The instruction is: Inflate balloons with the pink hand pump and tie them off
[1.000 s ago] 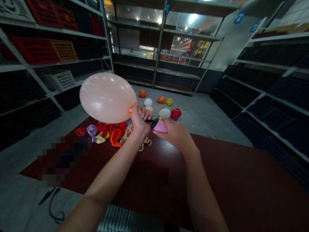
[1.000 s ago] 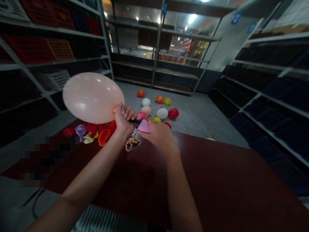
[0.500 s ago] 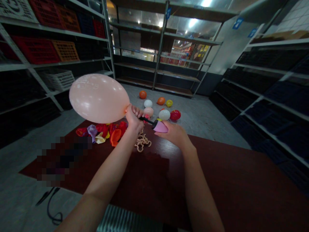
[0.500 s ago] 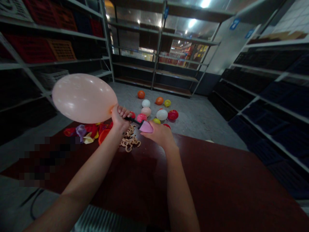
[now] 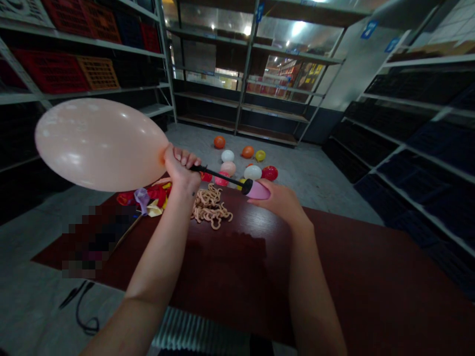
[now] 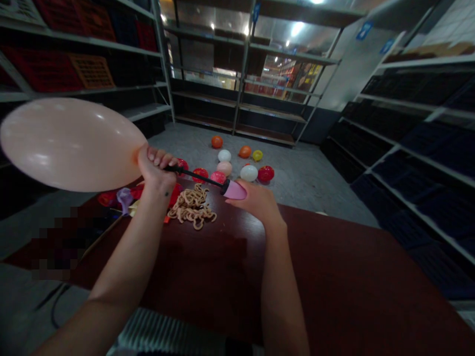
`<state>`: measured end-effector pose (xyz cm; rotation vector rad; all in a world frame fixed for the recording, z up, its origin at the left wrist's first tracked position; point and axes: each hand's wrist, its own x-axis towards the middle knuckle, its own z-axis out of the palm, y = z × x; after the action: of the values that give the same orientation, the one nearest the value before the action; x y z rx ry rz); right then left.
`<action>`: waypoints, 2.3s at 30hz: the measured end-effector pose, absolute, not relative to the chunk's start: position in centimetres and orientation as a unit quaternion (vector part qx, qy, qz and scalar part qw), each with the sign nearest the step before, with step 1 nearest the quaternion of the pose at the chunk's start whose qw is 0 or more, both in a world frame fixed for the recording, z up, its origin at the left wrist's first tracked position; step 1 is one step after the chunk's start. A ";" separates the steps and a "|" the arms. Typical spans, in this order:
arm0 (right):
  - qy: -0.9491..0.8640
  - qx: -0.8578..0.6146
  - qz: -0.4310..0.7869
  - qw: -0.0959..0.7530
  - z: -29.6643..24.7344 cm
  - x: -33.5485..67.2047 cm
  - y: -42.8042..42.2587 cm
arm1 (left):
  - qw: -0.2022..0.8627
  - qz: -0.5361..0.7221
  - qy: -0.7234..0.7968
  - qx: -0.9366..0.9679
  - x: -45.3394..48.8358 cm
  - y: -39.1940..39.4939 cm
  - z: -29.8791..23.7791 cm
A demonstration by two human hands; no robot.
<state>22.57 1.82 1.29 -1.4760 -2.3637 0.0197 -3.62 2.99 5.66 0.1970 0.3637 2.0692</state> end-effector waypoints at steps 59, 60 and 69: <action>-0.825 -0.518 -0.032 0.223 0.9 23.1 2.2 | 0.452 0.868 0.163 0.123 -3.6 2.7 6.2; -0.826 -0.516 -0.030 0.225 1.1 23.1 2.1 | 0.451 0.866 0.168 0.139 -3.9 2.5 6.3; -0.830 -0.487 -0.016 0.269 2.5 22.1 0.6 | 0.458 0.858 0.111 0.202 -4.2 -0.5 8.1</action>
<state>22.08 0.62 2.48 -1.3141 -2.2385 -0.0444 -4.16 -0.51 8.14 0.4986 0.2725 2.1140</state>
